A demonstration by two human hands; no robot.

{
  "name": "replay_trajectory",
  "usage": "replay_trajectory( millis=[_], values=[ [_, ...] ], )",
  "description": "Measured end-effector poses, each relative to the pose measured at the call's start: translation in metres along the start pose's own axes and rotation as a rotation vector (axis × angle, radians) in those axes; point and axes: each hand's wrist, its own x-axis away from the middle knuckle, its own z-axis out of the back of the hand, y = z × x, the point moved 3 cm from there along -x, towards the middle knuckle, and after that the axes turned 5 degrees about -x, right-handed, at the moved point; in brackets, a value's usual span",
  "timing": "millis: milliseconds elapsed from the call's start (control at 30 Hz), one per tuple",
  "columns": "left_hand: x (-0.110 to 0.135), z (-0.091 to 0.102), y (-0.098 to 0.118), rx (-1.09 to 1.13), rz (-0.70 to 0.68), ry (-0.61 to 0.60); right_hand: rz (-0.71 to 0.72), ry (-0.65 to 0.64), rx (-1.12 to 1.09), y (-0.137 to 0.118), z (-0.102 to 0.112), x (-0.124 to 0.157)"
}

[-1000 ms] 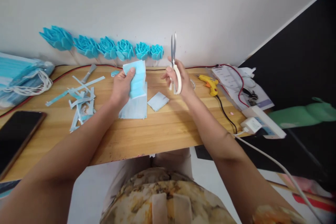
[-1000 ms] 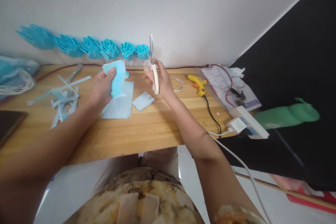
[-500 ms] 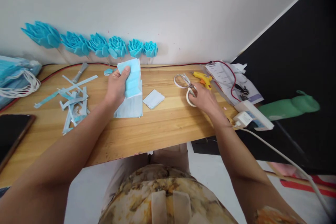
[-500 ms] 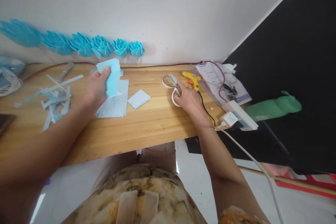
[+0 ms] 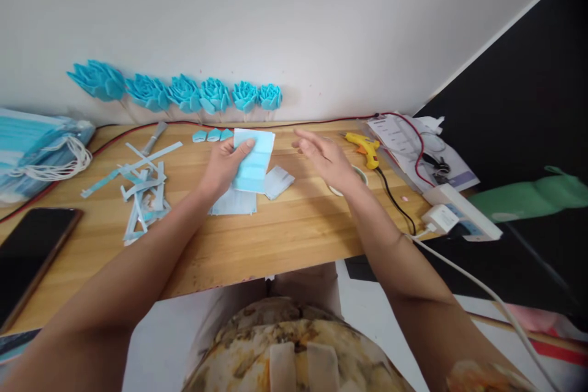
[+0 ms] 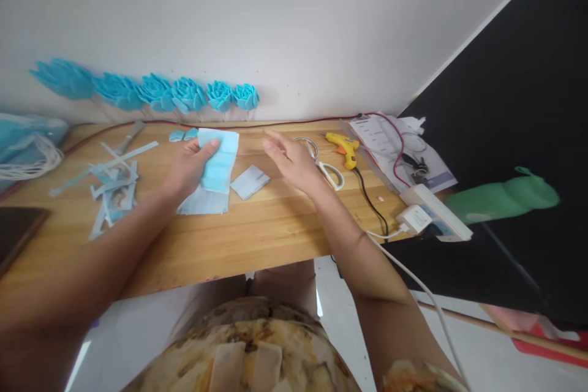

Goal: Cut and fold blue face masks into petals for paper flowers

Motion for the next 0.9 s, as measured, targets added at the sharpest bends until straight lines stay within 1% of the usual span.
replay_trajectory(
  millis=[67,167,267,333,400,467,567,633,733,833,900],
  values=[
    [0.003,-0.003,0.003,-0.054,-0.018,-0.046,0.02,-0.004,-0.034,-0.008,-0.01,-0.012],
    [0.006,-0.006,0.008,-0.122,-0.059,-0.122,0.052,-0.071,-0.056,-0.018,-0.024,-0.026],
    [0.007,-0.006,0.009,-0.218,-0.084,-0.155,0.088,-0.106,-0.039,-0.02,-0.035,-0.035],
    [0.006,-0.005,0.006,-0.274,-0.092,-0.15,0.102,-0.101,-0.035,-0.017,-0.039,-0.039],
    [0.004,-0.003,0.003,-0.289,-0.091,-0.139,0.109,-0.068,-0.081,-0.011,-0.041,-0.042],
    [0.002,0.0,0.001,-0.254,-0.079,-0.118,0.116,-0.003,-0.173,-0.003,-0.039,-0.043],
    [-0.002,0.004,0.0,-0.154,-0.048,-0.047,0.092,0.085,-0.319,0.014,-0.037,-0.042],
    [-0.004,0.006,-0.001,-0.077,-0.004,-0.01,0.039,0.084,-0.399,0.025,-0.04,-0.041],
    [-0.006,0.008,-0.004,-0.015,0.042,0.002,-0.027,0.074,-0.502,0.033,-0.046,-0.039],
    [-0.007,0.008,-0.005,-0.043,0.033,-0.005,-0.039,0.081,-0.547,0.029,-0.048,-0.037],
    [-0.007,0.008,-0.006,-0.078,0.026,-0.016,-0.039,0.059,-0.559,0.025,-0.049,-0.036]
  ],
)
